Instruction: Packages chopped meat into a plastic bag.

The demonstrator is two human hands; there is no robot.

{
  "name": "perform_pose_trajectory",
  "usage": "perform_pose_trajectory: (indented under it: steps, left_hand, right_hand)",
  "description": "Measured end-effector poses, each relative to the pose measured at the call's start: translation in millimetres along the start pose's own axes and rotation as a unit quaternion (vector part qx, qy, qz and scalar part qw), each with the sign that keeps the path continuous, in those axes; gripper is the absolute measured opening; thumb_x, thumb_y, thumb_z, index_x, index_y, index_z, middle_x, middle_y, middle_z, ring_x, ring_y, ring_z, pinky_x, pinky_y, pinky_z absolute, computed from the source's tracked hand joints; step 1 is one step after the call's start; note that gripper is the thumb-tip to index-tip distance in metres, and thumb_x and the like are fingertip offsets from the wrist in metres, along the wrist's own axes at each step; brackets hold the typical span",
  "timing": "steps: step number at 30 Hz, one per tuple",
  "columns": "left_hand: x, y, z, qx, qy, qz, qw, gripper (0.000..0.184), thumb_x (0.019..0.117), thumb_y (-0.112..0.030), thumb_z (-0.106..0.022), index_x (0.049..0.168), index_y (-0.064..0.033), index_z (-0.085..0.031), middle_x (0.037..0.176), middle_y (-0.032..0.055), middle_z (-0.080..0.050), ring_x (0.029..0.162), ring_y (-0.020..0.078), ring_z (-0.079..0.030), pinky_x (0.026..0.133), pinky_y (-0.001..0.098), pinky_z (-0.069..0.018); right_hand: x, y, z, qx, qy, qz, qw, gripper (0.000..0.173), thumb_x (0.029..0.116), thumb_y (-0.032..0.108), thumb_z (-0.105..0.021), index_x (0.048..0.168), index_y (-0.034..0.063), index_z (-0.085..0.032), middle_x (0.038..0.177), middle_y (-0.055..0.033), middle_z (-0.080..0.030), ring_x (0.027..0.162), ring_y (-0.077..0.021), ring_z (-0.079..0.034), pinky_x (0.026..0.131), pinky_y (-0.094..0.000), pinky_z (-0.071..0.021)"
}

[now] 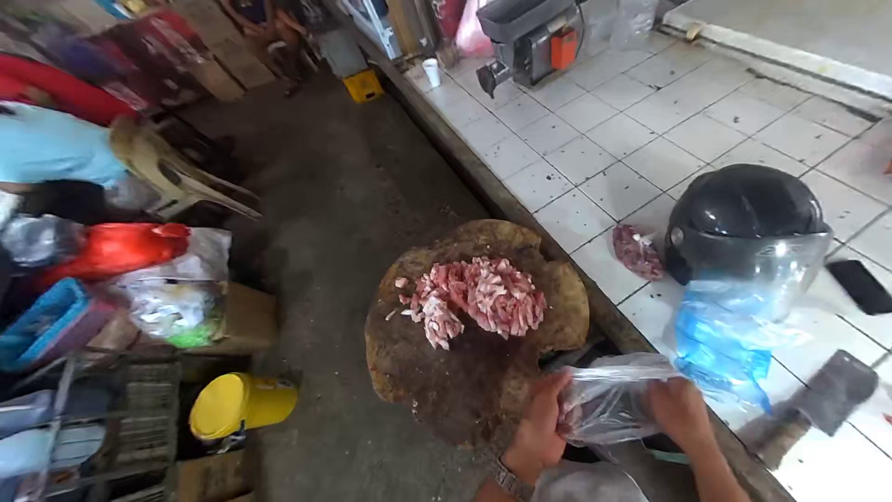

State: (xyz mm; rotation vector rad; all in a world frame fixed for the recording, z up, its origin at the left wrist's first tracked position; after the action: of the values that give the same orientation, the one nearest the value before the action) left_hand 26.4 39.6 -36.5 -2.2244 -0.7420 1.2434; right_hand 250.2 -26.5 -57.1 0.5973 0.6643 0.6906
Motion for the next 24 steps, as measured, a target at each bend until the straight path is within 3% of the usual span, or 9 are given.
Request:
perform_pose_trajectory:
  steps: [2,5,7,8,10,13,18,21,24]
  left_hand:
    - [-15,-56,-25,0.241,0.014,-0.193,0.951,0.019,0.0917,-0.010,-0.074,0.109,-0.0050,-0.068,0.078,0.0004,-0.063,0.062,0.0064,-0.056,0.056,0.0214,-0.0485]
    - [-71,-130,-79,0.429,-0.001,-0.572,0.700,0.019,0.0902,-0.014,-0.076,0.108,-0.0071,-0.072,0.103,0.0042,-0.069,0.098,0.0094,-0.066,0.087,0.0234,-0.0572]
    - [-75,-148,-85,0.444,-0.060,-0.673,0.588,0.012,0.0969,-0.017,-0.068,0.109,-0.0125,-0.067,0.111,0.0071,-0.065,0.111,0.0161,-0.062,0.099,0.0297,-0.0525]
    - [-56,-149,-73,0.435,-0.112,-0.657,0.605,0.012,0.0950,-0.015,-0.068,0.106,-0.0101,-0.068,0.112,0.0085,-0.066,0.111,0.0165,-0.063,0.098,0.0302,-0.0542]
    - [-1,-136,-28,0.323,-0.185,-0.506,0.778,0.021,0.0900,-0.002,-0.068,0.109,0.0071,-0.068,0.113,0.0142,-0.069,0.107,0.0173,-0.067,0.092,0.0325,-0.0592]
    - [47,-91,11,-0.071,-0.228,-0.131,0.962,0.031,0.1112,-0.018,-0.038,0.130,0.0032,-0.052,0.106,0.0192,-0.070,0.089,0.0275,-0.072,0.079,0.0439,-0.0619]
    - [42,-51,9,-0.158,-0.188,-0.044,0.968,0.038,0.1121,-0.034,-0.035,0.105,-0.0082,-0.061,0.078,0.0030,-0.063,0.065,0.0116,-0.062,0.063,0.0275,-0.0560]
    - [40,-59,21,-0.023,-0.121,-0.124,0.985,0.019,0.1030,-0.013,-0.052,0.088,-0.0124,-0.064,0.062,-0.0066,-0.052,0.051,0.0017,-0.047,0.050,0.0178,-0.0423]
    - [30,-78,41,0.173,-0.070,-0.191,0.964,0.030,0.0848,-0.010,-0.080,0.110,-0.0040,-0.065,0.088,0.0027,-0.071,0.077,0.0105,-0.067,0.074,0.0297,-0.0583]
  right_hand:
    - [16,29,42,0.136,-0.075,0.135,0.979,0.024,0.0970,0.011,-0.060,0.112,-0.0076,-0.066,0.089,-0.0146,-0.071,0.070,-0.0211,-0.070,0.063,-0.0449,-0.0622]
    - [-8,93,112,0.260,-0.145,0.344,0.891,0.036,0.1010,0.018,-0.062,0.130,-0.0030,-0.057,0.119,0.0016,-0.071,0.110,0.0052,-0.063,0.099,-0.0201,-0.0530]
    - [4,94,109,0.284,-0.162,0.294,0.898,0.024,0.0953,0.011,-0.064,0.113,-0.0047,-0.064,0.101,0.0025,-0.072,0.096,0.0092,-0.064,0.087,-0.0138,-0.0530]
    - [26,82,93,0.195,-0.148,0.245,0.938,0.023,0.0948,0.012,-0.062,0.108,-0.0079,-0.062,0.092,-0.0026,-0.066,0.085,0.0044,-0.062,0.078,-0.0188,-0.0543]
    - [76,70,58,0.031,-0.076,0.197,0.977,0.027,0.0981,0.013,-0.059,0.102,-0.0114,-0.068,0.083,-0.0258,-0.068,0.076,-0.0357,-0.069,0.071,-0.0594,-0.0558]
    - [98,72,19,-0.055,-0.020,0.157,0.986,0.028,0.1025,0.014,-0.055,0.102,-0.0070,-0.073,0.089,-0.0290,-0.070,0.087,-0.0487,-0.069,0.080,-0.0695,-0.0513]
    - [115,81,-12,-0.031,-0.073,0.235,0.969,0.018,0.0912,-0.004,-0.061,0.105,-0.0097,-0.071,0.129,-0.0301,-0.062,0.103,-0.0450,-0.069,0.087,-0.0601,-0.0568]
    - [131,100,-8,0.135,-0.046,0.258,0.956,0.024,0.0922,-0.006,-0.057,0.109,-0.0062,-0.073,0.113,-0.0180,-0.073,0.098,-0.0288,-0.072,0.086,-0.0489,-0.0592]
    - [141,120,-18,0.469,0.189,0.071,0.860,0.030,0.1019,0.000,-0.043,0.117,0.0029,-0.068,0.086,-0.0004,-0.074,0.067,-0.0069,-0.069,0.064,-0.0258,-0.0615]
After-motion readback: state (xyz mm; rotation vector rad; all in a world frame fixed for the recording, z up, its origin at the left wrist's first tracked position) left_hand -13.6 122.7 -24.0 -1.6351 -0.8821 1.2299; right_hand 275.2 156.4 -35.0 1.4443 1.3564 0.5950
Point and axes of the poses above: each hand's wrist, its own x-axis towards the middle knuckle, its own z-axis out of the back of the hand, y = z × x, the point moved 6 cm from there along x, towards the middle knuckle
